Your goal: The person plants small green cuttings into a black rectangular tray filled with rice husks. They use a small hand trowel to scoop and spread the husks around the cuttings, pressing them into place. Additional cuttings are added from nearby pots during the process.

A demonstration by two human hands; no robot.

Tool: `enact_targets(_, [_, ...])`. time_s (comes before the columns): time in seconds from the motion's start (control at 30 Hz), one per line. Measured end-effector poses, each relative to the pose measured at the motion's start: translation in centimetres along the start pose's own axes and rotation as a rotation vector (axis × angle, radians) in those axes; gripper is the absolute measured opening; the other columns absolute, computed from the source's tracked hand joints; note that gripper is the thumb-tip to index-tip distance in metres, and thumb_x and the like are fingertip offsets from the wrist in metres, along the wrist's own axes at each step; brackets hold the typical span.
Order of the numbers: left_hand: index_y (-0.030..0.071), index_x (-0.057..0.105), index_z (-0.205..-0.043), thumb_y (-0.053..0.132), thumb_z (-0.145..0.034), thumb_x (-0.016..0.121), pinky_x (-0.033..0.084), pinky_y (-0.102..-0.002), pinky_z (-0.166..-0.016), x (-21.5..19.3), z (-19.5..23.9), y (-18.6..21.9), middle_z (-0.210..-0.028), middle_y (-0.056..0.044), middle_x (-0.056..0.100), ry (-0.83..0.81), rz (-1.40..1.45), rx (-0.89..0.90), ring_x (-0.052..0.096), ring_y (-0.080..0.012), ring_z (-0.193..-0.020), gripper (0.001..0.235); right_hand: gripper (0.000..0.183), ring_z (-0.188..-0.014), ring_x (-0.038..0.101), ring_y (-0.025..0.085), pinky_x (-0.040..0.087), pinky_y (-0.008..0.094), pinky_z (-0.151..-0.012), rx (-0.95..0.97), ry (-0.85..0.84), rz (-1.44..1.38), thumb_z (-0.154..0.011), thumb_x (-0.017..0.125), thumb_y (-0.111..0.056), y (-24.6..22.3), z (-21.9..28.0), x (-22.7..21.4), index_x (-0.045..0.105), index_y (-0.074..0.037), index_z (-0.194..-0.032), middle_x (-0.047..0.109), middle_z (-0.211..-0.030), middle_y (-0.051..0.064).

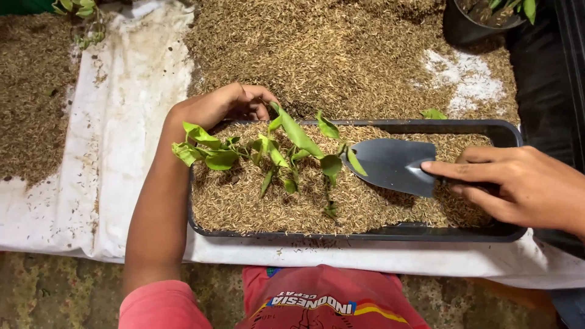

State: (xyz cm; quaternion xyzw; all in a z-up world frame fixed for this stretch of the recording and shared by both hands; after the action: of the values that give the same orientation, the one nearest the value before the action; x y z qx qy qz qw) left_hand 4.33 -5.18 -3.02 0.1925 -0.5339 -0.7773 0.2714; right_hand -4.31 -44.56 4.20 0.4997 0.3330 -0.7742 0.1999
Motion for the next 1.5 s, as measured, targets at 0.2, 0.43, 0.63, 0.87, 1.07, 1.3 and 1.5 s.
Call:
enact_targets(0.2, [0.003, 0.057, -0.133, 0.034, -0.095, 0.022, 0.049, -0.035, -0.088, 0.1, 0.1, 0.2, -0.100, -0.008, 0.062, 0.007, -0.011, -0.005, 0.056, -0.0187, -0.092, 0.060, 0.059, -0.075, 0.077, 0.020, 0.060, 0.037, -0.069, -0.033, 0.008, -0.149, -0.086, 0.063, -0.033, -1.6, -3.1, -2.3, 0.058, -0.035, -0.145, 0.079, -0.100, -0.002])
enact_targets(0.43, [0.003, 0.056, -0.134, 0.029, -0.097, 0.022, 0.049, -0.037, -0.094, 0.0, 0.2, 0.1, -0.101, -0.009, 0.059, 0.030, -0.014, -0.024, 0.056, -0.0192, -0.095, 0.056, 0.054, -0.082, 0.081, 0.022, 0.059, 0.040, -0.069, -0.010, -0.120, -0.226, -0.087, 0.063, -0.033, -1.3, -6.1, -2.0, 0.062, -0.037, -0.140, 0.083, -0.114, -0.004])
enact_targets(0.63, [0.005, 0.055, -0.136, 0.033, -0.097, 0.016, 0.051, -0.037, -0.093, 0.2, 0.5, 0.6, -0.101, -0.009, 0.060, 0.033, -0.082, -0.077, 0.057, -0.0185, -0.096, 0.062, 0.054, -0.048, 0.078, 0.023, 0.058, 0.040, -0.060, 0.029, -0.138, -0.186, -0.089, 0.057, -0.040, -4.0, -8.3, -3.1, 0.059, -0.032, -0.143, 0.068, -0.138, 0.001])
enact_targets(0.87, [0.003, 0.054, -0.137, 0.034, -0.096, 0.017, 0.051, -0.037, -0.093, 0.3, 0.4, 0.8, -0.100, -0.008, 0.060, 0.027, -0.076, -0.058, 0.057, -0.0185, -0.096, 0.063, 0.058, -0.070, 0.078, 0.028, 0.059, 0.044, -0.066, -0.053, -0.159, -0.065, -0.089, 0.059, -0.034, -5.8, -9.2, -3.1, 0.054, -0.034, -0.147, 0.080, -0.109, 0.003])
enact_targets(1.07, [0.001, 0.055, -0.137, 0.033, -0.096, 0.021, 0.049, -0.035, -0.091, 0.2, 0.3, 0.5, -0.097, -0.006, 0.058, 0.041, 0.009, -0.056, 0.056, -0.0176, -0.093, 0.062, 0.061, -0.058, 0.068, 0.022, 0.058, 0.041, -0.041, -0.136, -0.164, 0.187, -0.092, 0.053, -0.033, -6.0, -10.8, -2.4, 0.045, -0.047, -0.151, 0.067, -0.094, -0.002])
enact_targets(1.3, [0.005, 0.056, -0.138, 0.041, -0.097, 0.014, 0.047, -0.035, -0.091, 0.1, 0.5, 0.6, -0.095, -0.004, 0.058, 0.048, -0.091, -0.052, 0.054, -0.0164, -0.092, 0.069, 0.066, -0.076, 0.080, 0.021, 0.067, 0.038, -0.057, -0.013, 0.001, 0.369, -0.082, 0.057, -0.040, -1.1, -11.8, -5.1, 0.047, -0.037, -0.148, 0.075, -0.110, -0.001])
enact_targets(1.5, [0.005, 0.056, -0.136, 0.039, -0.095, 0.017, 0.046, -0.034, -0.088, -0.1, 0.3, 0.4, -0.095, -0.004, 0.058, 0.057, -0.084, -0.044, 0.052, -0.0161, -0.089, 0.066, 0.012, -0.072, 0.068, 0.006, 0.052, 0.021, -0.053, 0.086, 0.165, 1.003, -0.099, 0.053, -0.040, 5.3, -15.0, -8.8, 0.060, -0.031, -0.094, 0.063, -0.080, -0.015])
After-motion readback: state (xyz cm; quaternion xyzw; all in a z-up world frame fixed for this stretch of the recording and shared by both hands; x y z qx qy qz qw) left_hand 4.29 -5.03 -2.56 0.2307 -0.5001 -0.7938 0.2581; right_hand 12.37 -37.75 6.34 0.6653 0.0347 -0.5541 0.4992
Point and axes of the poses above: each hand's wrist, its own z-axis away from the middle knuckle, its own x-axis out of the palm, y = z × x, the point moved 7 cm from there along -z, towards the middle knuckle
